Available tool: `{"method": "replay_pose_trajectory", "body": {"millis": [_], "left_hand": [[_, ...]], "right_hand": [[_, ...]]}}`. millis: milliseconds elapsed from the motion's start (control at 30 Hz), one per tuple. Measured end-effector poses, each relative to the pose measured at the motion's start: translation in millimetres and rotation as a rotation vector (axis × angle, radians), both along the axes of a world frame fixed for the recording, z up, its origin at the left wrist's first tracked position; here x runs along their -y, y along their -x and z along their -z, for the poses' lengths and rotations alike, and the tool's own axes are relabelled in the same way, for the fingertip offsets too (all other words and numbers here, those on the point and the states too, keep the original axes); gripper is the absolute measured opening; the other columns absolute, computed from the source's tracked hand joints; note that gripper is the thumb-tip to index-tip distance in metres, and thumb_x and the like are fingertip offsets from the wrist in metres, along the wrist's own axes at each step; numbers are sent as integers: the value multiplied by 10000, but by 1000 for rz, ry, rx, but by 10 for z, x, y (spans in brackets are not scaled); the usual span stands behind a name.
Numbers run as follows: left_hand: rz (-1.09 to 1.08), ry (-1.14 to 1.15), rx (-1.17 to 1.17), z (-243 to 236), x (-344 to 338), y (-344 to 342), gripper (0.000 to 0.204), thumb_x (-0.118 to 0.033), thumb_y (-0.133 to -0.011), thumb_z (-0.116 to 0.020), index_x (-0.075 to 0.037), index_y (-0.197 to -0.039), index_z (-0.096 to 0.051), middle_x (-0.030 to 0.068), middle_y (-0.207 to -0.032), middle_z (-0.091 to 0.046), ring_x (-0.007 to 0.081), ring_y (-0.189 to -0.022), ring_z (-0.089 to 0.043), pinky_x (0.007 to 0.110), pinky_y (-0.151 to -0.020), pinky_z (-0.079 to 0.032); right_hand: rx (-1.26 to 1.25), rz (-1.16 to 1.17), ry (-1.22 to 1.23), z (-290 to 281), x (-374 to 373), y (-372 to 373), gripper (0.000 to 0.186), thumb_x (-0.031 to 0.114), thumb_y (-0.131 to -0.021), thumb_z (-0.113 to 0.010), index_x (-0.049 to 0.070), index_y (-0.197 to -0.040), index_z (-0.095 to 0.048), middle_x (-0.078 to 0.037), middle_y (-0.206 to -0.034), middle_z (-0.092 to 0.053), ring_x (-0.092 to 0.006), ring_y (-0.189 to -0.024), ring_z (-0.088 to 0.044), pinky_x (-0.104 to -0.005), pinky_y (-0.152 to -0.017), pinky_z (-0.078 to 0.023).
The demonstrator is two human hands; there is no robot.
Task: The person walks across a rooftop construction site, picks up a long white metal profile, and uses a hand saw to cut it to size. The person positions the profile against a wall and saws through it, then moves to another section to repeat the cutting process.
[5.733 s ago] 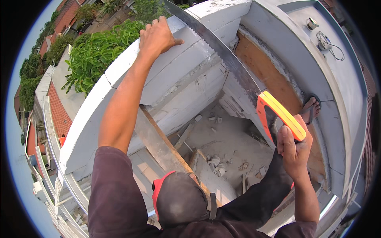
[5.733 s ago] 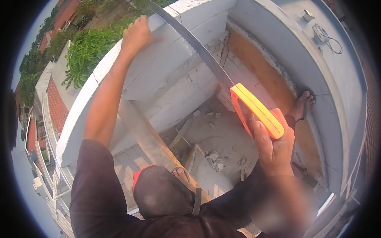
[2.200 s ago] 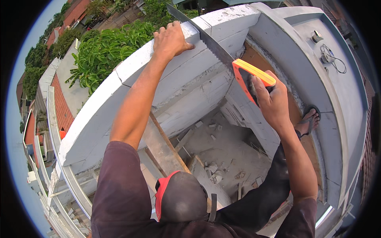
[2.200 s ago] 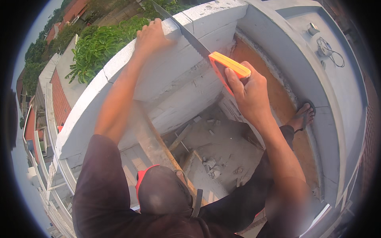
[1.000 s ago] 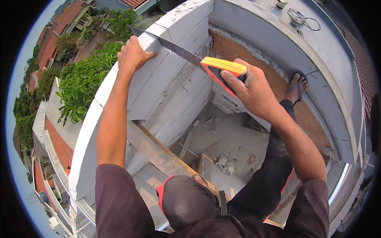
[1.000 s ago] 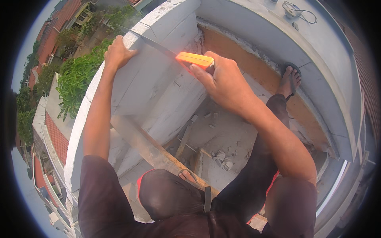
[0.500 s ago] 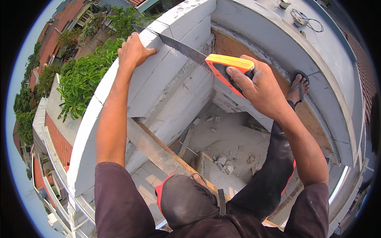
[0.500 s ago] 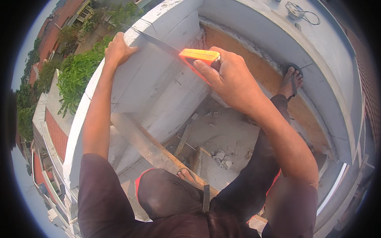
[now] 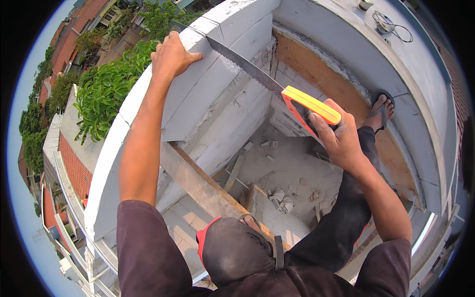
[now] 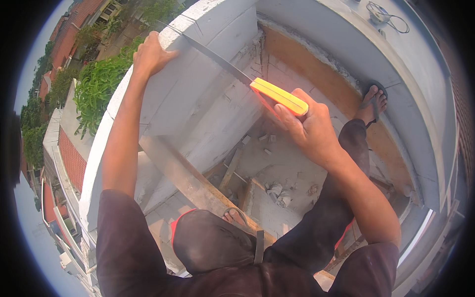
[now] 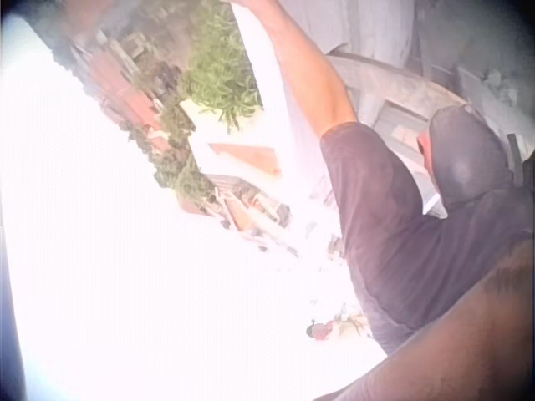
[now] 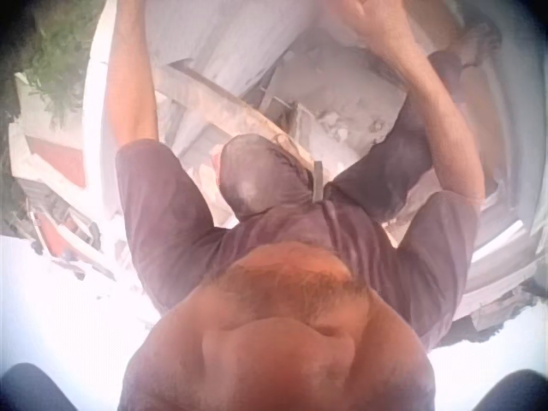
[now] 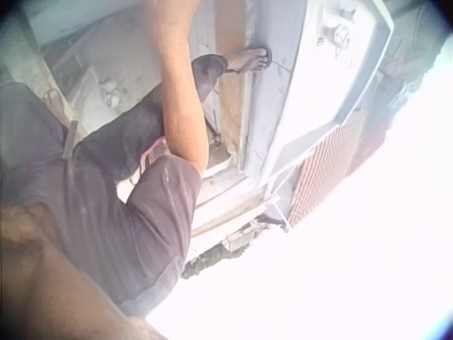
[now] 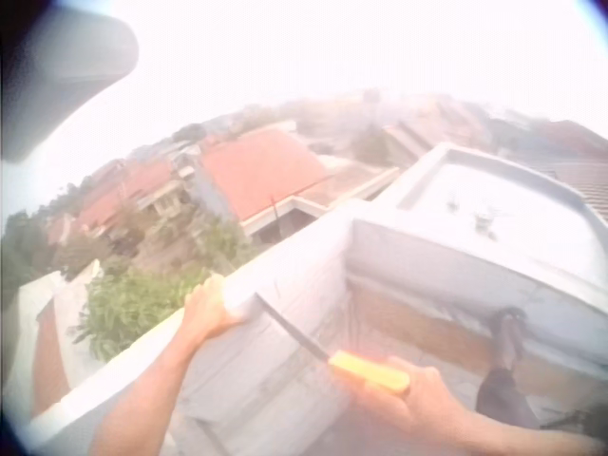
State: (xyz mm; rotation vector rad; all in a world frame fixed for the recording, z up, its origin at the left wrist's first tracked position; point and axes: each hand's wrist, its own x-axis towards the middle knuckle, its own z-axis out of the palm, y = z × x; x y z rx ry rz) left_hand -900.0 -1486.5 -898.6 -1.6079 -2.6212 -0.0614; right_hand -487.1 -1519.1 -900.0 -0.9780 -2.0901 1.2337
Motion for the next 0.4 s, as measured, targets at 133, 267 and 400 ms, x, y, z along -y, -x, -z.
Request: {"method": "replay_pose_trajectory", "body": {"millis": [133, 267, 400], "left_hand": [[-10, 8, -35, 19, -43, 21, 851, -513, -716, -890, 14, -1293, -554, 214, -1317, -644, 392, -1212, -620, 528, -1002, -479], [12, -12, 21, -30, -100, -85, 881, -523, -700, -896, 22, -1298, -547, 222, -1312, -646, 401, -1206, -623, 532, -1008, -479], [7, -9, 12, -36, -28, -20, 917, -535, -680, -904, 28, -1307, -542, 227, -1328, -639, 406, -1222, -617, 532, -1028, -472]], "right_hand": [[-78, 18, -53, 44, 34, -27, 229, 220, -1029, -633, -7, -1016, -662, -39, -717, -610, -88, -669, -533, -281, -657, -452], [31, -7, 36, -351, -504, 1177, 315, 286, -1037, -635, -26, -1042, -672, -74, -740, -614, -127, -679, -520, -307, -650, -464], [-58, 13, -51, -216, -497, 1023, 344, 316, -1042, -624, -25, -1053, -671, -90, -753, -632, -159, -673, -516, -365, -673, -485]]}}
